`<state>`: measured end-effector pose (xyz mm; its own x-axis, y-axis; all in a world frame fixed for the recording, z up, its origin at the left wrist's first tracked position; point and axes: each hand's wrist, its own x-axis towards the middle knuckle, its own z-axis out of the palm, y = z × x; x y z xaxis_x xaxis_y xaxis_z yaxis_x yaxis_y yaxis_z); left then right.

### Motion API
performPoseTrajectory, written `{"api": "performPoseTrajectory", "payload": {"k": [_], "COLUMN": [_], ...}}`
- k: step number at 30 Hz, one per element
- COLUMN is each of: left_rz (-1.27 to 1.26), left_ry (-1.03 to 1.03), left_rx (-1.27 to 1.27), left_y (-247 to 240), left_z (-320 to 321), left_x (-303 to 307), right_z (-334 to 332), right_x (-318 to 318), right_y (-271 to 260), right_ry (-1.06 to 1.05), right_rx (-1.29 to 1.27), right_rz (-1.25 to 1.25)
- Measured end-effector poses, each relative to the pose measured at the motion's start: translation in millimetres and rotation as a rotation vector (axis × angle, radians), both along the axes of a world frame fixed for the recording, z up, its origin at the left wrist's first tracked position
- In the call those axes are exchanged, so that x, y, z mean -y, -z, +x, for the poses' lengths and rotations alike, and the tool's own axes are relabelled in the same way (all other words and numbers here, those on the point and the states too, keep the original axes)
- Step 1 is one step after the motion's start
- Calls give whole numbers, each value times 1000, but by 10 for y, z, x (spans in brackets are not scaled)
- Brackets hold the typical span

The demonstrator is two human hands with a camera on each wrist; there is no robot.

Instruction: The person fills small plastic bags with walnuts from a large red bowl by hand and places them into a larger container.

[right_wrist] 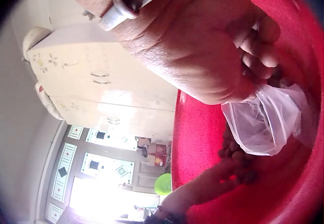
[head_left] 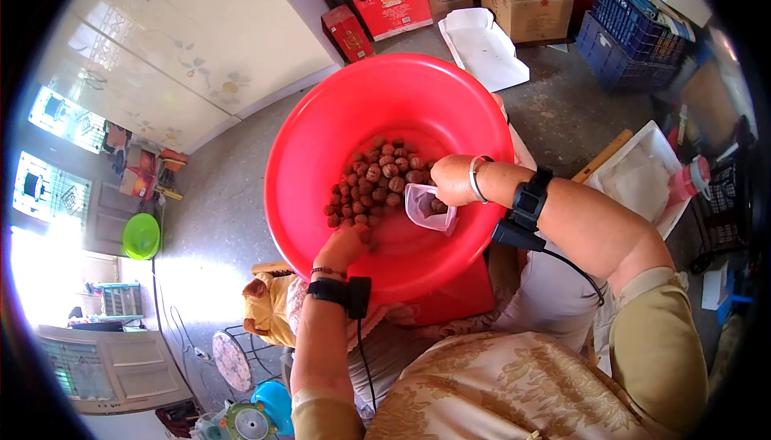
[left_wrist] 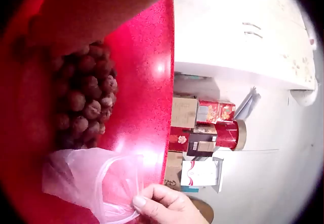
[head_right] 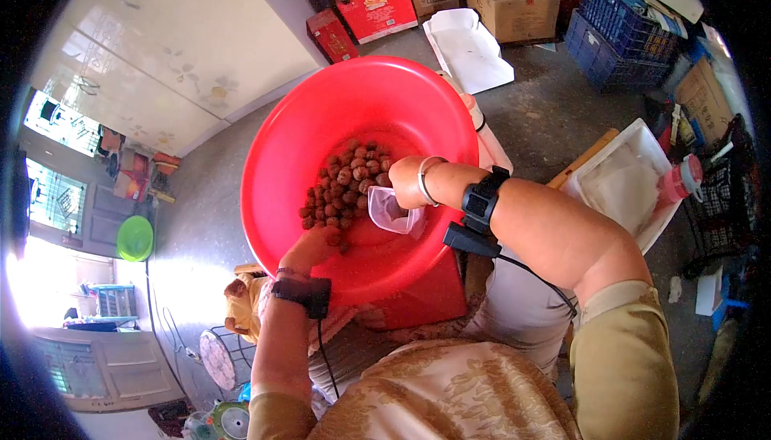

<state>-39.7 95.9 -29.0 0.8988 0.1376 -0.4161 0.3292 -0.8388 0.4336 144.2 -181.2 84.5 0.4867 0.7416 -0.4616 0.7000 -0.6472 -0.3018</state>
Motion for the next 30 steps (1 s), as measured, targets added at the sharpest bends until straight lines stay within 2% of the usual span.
{"api": "performPoseTrajectory", "payload": {"k": [1, 3, 9, 10, 12, 16, 18, 22, 24, 25, 27, 28, 30], "left_rz": [-1, -101, -74, -75, 80, 113, 57, -25, -204, -204, -490, -491, -681], "left_ry": [0, 231, 365, 365, 312, 409, 307, 326, 33, 35, -236, -233, -331], "left_rx": [0, -65, -136, -135, -145, -39, -103, -56, -104, -104, 41, 41, 24], "left_y": [115, 274, 628, 466, 211, 325, 314, 141, -123, -266, -560, -683, -886], "left_z": [5, 41, 6, 17, 19, 5, -1, 64, 125, 157, 214, 204, 187], "left_x": [-62, -138, -175, -69, 100, 41, 64, 119, 235, 303, 439, 479, 543], "right_z": [5, 1, -24, -25, -30, -34, -33, -18, -19, -23, -31, -34, -30], "right_x": [-2, 7, 9, 4, 15, 16, 16, 17, 43, 48, 44, 45, 52], "right_y": [1, 4, -36, -43, -68, -70, -54, -29, -25, -30, -75, -87, -79], "right_ry": [-20, -15, 6, -2, -1, -39, -29, -16, -16, -23, -18, -16, -21], "right_rx": [0, 5, -6, -8, -6, 17, 16, 20, 18, 17, 16, 12, 15], "right_rz": [-19, -7, 2, -13, -8, -16, -11, 2, 17, 35, 27, 19, 24]}}
